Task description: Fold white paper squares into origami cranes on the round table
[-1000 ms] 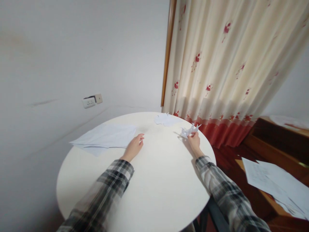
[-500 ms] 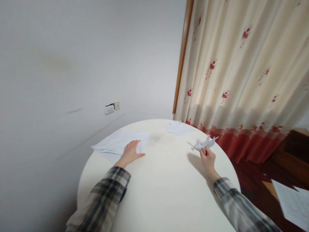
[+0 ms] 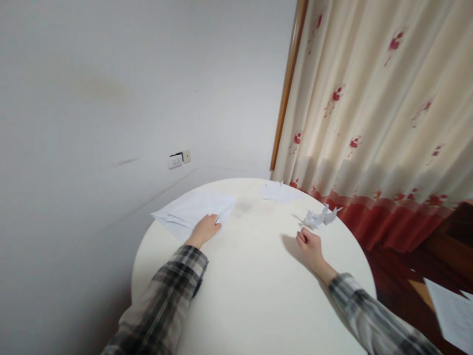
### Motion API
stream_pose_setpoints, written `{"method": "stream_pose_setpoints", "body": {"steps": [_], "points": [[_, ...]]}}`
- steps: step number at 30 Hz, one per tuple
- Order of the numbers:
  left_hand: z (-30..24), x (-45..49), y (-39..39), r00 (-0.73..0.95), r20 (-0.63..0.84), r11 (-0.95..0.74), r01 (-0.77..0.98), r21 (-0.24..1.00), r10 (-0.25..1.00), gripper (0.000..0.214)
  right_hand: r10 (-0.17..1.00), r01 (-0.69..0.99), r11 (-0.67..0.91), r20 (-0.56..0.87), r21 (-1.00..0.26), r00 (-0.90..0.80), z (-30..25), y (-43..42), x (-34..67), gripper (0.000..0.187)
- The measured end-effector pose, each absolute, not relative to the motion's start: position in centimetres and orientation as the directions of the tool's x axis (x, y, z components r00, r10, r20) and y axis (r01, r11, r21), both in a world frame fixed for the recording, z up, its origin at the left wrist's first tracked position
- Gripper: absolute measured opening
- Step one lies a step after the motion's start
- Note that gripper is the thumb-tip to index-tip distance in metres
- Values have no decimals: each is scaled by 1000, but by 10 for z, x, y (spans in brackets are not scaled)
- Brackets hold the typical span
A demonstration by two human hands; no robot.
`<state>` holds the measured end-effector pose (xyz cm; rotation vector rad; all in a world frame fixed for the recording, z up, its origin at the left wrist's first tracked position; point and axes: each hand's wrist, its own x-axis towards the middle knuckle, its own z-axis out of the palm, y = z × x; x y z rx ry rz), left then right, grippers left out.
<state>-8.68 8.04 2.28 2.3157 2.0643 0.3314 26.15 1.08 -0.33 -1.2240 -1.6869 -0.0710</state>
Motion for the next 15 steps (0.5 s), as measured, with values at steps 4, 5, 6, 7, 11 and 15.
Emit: {"method": "stream_pose_setpoints", "body": {"steps": [4, 5, 6, 7, 11, 15], "points": [[22, -84, 76, 44, 179, -70, 988, 141, 983, 33, 690, 743, 518, 721, -424, -69, -6, 11, 259, 25], [23, -83, 75, 17, 192, -44, 989, 140, 981, 35, 688, 744, 520, 722, -420, -73, -6, 11, 259, 26], [25, -82, 74, -12, 211, -18, 990, 143, 977, 38, 686, 744, 519, 725, -421, -69, -6, 11, 259, 26], [27, -81, 73, -42, 237, 6, 989, 149, 971, 40, 684, 744, 518, 727, -423, -63, -6, 11, 259, 27], [40, -63, 66, 22, 486, -140, 968, 209, 874, 37, 682, 742, 519, 729, -425, -59, -5, 11, 258, 28], [36, -23, 46, 396, 496, -518, 845, 131, 772, 36, 625, 775, 509, 780, -374, -34, -3, 9, 257, 24]]}}
